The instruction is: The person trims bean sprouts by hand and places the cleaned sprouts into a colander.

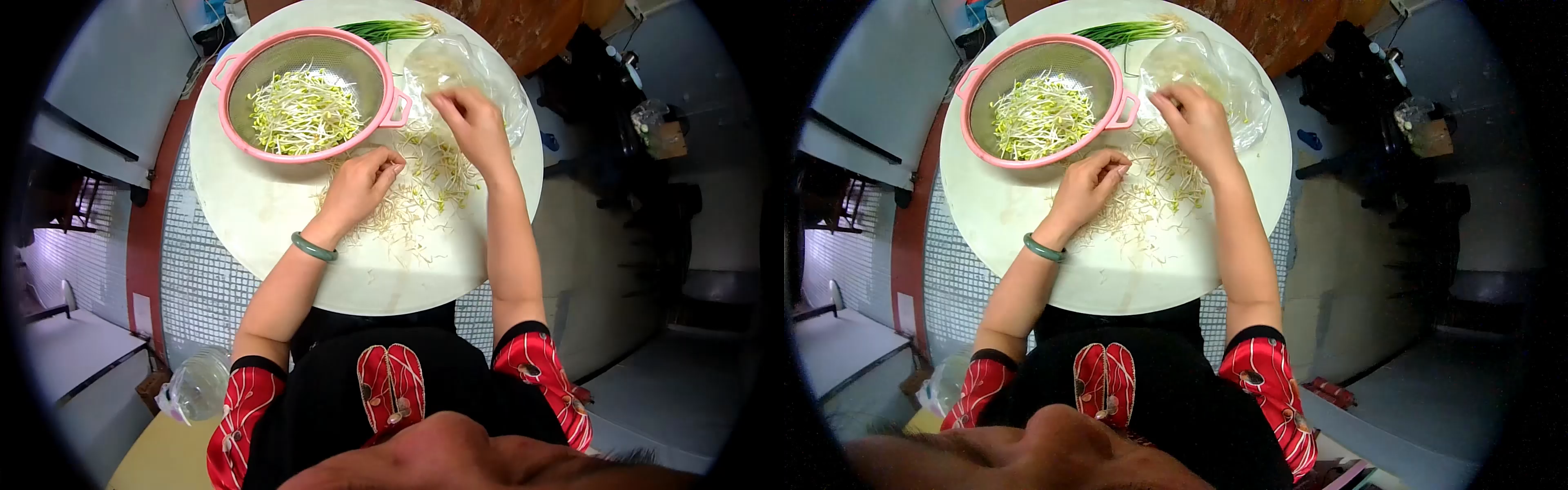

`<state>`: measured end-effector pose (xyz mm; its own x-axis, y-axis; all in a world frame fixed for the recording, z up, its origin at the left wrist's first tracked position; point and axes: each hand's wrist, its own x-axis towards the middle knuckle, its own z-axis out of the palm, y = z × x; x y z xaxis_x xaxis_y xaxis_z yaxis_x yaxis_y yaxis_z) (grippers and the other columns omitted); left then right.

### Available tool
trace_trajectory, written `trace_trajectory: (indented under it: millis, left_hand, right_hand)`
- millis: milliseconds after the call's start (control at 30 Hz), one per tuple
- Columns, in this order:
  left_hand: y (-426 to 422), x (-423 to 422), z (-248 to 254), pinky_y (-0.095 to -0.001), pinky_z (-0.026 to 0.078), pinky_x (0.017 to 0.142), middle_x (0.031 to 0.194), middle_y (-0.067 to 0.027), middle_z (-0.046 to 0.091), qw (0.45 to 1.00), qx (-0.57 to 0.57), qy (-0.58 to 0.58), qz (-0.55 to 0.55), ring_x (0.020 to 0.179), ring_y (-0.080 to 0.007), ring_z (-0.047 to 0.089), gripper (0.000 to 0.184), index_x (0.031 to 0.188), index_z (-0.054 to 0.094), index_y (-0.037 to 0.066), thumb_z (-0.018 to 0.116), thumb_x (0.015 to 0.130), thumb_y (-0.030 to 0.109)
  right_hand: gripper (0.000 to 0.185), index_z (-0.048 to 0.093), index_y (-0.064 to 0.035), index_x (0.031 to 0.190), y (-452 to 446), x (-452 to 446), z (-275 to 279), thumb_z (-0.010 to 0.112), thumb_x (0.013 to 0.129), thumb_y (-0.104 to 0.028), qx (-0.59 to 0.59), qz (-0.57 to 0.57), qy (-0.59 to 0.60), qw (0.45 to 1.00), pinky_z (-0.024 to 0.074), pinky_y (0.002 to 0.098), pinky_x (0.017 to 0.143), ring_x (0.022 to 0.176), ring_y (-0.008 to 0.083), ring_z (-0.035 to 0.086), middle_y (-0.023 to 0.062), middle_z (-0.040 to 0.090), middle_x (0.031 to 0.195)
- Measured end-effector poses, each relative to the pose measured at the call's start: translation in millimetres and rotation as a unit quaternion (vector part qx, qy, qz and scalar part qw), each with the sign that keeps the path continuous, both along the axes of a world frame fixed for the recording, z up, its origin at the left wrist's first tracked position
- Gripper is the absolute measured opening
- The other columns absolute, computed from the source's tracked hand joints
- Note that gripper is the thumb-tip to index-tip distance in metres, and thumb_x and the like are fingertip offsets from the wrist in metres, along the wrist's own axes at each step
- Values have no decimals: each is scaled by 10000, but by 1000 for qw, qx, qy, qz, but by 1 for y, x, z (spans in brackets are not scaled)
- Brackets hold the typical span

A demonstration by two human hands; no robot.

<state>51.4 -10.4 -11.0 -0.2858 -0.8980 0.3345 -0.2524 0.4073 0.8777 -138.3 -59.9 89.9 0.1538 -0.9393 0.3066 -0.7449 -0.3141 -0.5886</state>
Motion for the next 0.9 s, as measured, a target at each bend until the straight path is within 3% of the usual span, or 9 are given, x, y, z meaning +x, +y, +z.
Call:
trace_trajectory:
  millis: [67,167,267,367,467,567,600,800,900]
  left_hand:
    - [-3,1,0,-392,521,686,813,-141,686,999,48,22,-5,785,-300,682,138,1035,641,33,575,927,89]
    - [-4,-2,-3,-298,521,680,858,-100,697,999,45,20,-6,744,-169,678,153,1057,656,21,573,962,108]
    - [-5,-3,-7,-294,521,685,860,-95,698,999,46,4,-11,763,-163,683,156,1055,655,17,575,964,115]
    - [-4,-4,-9,-368,495,644,789,-141,675,998,46,35,2,710,-267,657,143,1027,663,42,583,932,111]
    - [-5,-3,-11,-342,492,641,783,-130,673,996,82,37,9,706,-226,656,151,1035,671,41,592,935,122]
    - [-7,-6,-17,-322,500,660,817,-110,684,994,96,58,-3,725,-182,652,156,1048,674,37,611,933,121]
    - [-7,-7,-19,-319,503,667,844,-105,688,994,89,62,-5,734,-176,652,158,1055,674,36,615,930,113]
    - [-3,-9,-12,-308,516,689,915,-84,680,994,69,82,5,764,-147,649,182,1086,680,39,645,912,77]
    - [2,-9,3,-320,513,672,873,-84,658,994,57,82,38,744,-166,644,180,1067,690,42,667,892,78]
  right_hand:
    - [139,721,-83,987,14,-28,-27,682,872,-151,58,-16,76,995,527,358,737,798,276,651,91,675,938]
    - [129,724,-100,971,28,-53,-72,688,854,-141,32,24,164,986,528,363,751,843,269,646,75,650,928]
    - [123,720,-118,946,32,-61,-87,711,828,-151,6,28,215,976,523,365,761,895,247,634,59,620,909]
    - [114,708,-104,939,32,-61,-79,709,826,-124,28,12,176,984,525,361,753,877,252,633,67,638,920]
    - [112,694,-65,968,34,-61,-64,699,866,-111,17,11,72,997,521,315,725,842,185,635,44,668,910]
    - [134,681,-20,1012,35,-63,-68,689,906,-100,142,-57,-277,949,470,241,716,791,99,594,12,670,898]
    - [134,675,-8,1014,37,-62,-63,678,927,-110,148,-42,-339,928,452,216,718,804,56,569,-17,655,905]
    - [149,689,-18,1011,50,-46,-72,675,926,-140,249,-17,-334,909,445,199,657,724,43,546,-23,654,827]
    - [155,696,-16,991,57,-33,-78,676,917,-151,248,7,-234,940,439,204,650,706,42,527,-31,650,805]
